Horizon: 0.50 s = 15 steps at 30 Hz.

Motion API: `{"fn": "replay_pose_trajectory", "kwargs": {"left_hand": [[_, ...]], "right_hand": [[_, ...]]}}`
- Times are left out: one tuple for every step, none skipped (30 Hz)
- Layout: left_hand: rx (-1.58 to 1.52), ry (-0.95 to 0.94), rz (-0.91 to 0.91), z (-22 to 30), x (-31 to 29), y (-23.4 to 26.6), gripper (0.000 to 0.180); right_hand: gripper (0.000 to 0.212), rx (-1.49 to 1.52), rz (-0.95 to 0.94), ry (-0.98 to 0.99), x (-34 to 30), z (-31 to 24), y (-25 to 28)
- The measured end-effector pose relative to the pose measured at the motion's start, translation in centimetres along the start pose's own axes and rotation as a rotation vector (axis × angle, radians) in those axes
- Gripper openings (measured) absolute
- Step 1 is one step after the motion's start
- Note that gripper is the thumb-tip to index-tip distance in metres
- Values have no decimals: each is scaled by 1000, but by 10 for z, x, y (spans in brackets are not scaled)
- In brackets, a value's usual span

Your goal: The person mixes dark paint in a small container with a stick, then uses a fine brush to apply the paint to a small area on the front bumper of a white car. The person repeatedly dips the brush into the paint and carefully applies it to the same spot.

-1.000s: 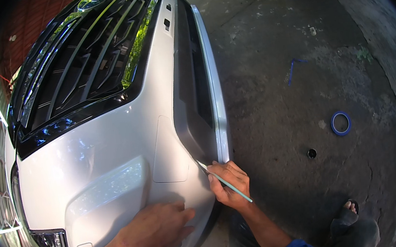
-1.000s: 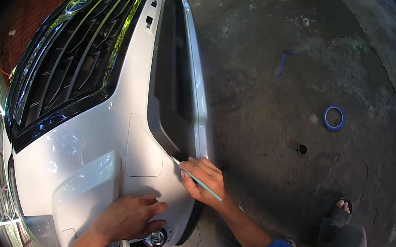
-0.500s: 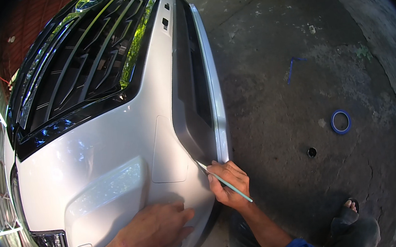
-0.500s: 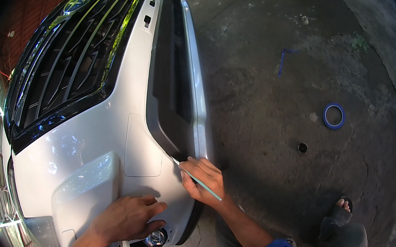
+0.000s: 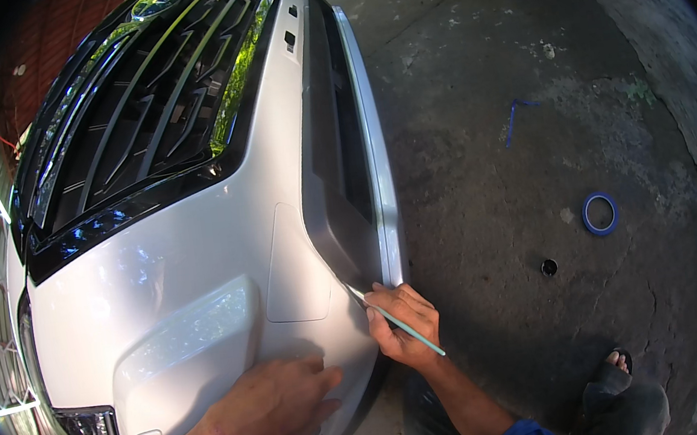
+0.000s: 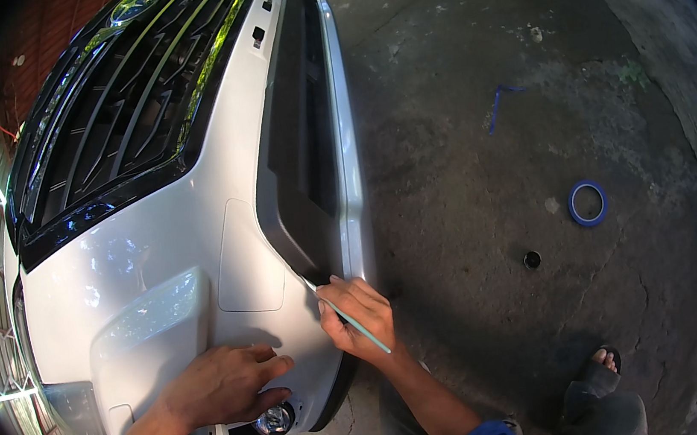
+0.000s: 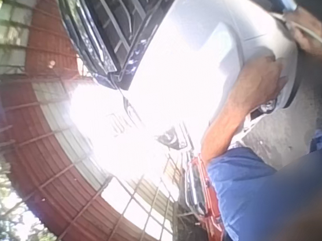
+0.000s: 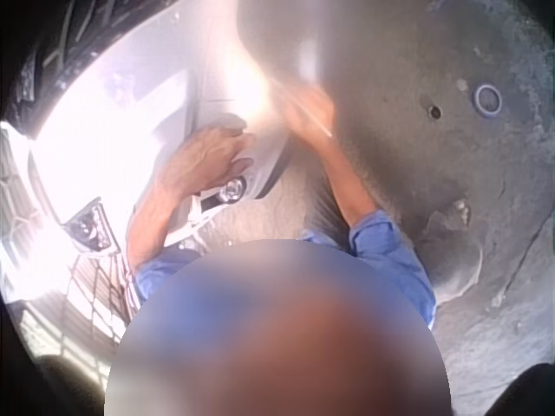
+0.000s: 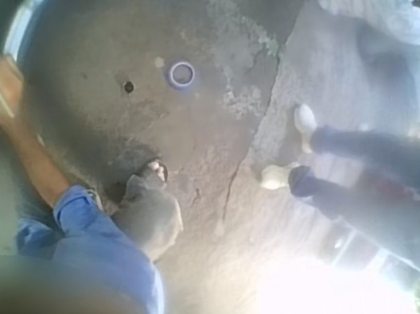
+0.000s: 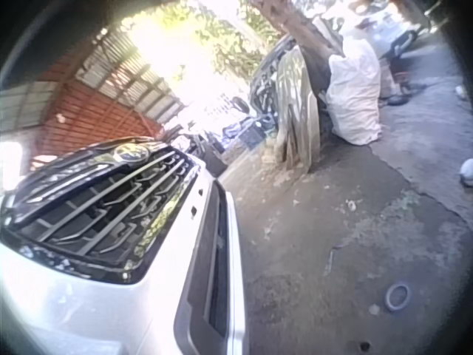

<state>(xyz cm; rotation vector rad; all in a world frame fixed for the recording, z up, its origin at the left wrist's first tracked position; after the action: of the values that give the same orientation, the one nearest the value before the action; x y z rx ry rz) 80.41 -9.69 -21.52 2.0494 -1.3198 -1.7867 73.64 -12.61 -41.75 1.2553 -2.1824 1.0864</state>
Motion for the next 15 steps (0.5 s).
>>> {"fn": "replay_pose_trajectory", "kwargs": {"left_hand": [[8,-8,1,0,0,0,28],[16,-15,1,0,0,0,30],[24,-23,2,-1,0,-1,32],[27,-23,4,-1,0,-1,32],[30,-24,6,-2,1,-2,32],[33,-25,7,-2,0,-2,32],[34,-25,10,-2,0,-2,33],[34,-26,12,-3,0,-2,33],[35,-26,15,-3,0,-3,33],[36,-25,13,-3,0,-3,33],[37,-24,11,-3,0,-3,33],[38,-22,9,-3,0,-3,33],[39,-22,6,-3,0,-3,33],[40,-22,2,-3,0,-4,33],[41,-21,-2,-3,0,-4,33]], "right_hand": [[14,-1,1,-2,0,0,0],[14,1,2,-2,0,0,0],[14,3,3,-3,0,0,0],[13,5,4,-3,1,0,0],[14,2,10,4,1,-1,0],[14,-1,17,12,2,-1,0],[15,-1,19,6,2,0,0],[14,-1,16,11,2,-1,0],[13,2,9,2,2,-1,0],[13,4,1,-7,1,-1,0],[12,6,3,-7,1,-1,0],[12,8,4,-7,1,-1,1],[12,10,5,-7,1,-1,1],[12,11,8,-5,1,-1,1],[12,12,11,-3,1,-1,1]]}}
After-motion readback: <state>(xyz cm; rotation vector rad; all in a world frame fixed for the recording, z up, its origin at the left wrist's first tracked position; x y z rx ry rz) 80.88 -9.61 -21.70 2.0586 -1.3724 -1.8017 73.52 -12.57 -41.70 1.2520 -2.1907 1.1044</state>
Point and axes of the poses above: each hand's wrist, its own x-axis towards the middle knuckle, its own y-axis out of the back of the hand, z = x × y, the point moved 5 cm from there along x, towards the middle knuckle, and after that the axes turned 10 degrees about y, right-handed, at the moved point
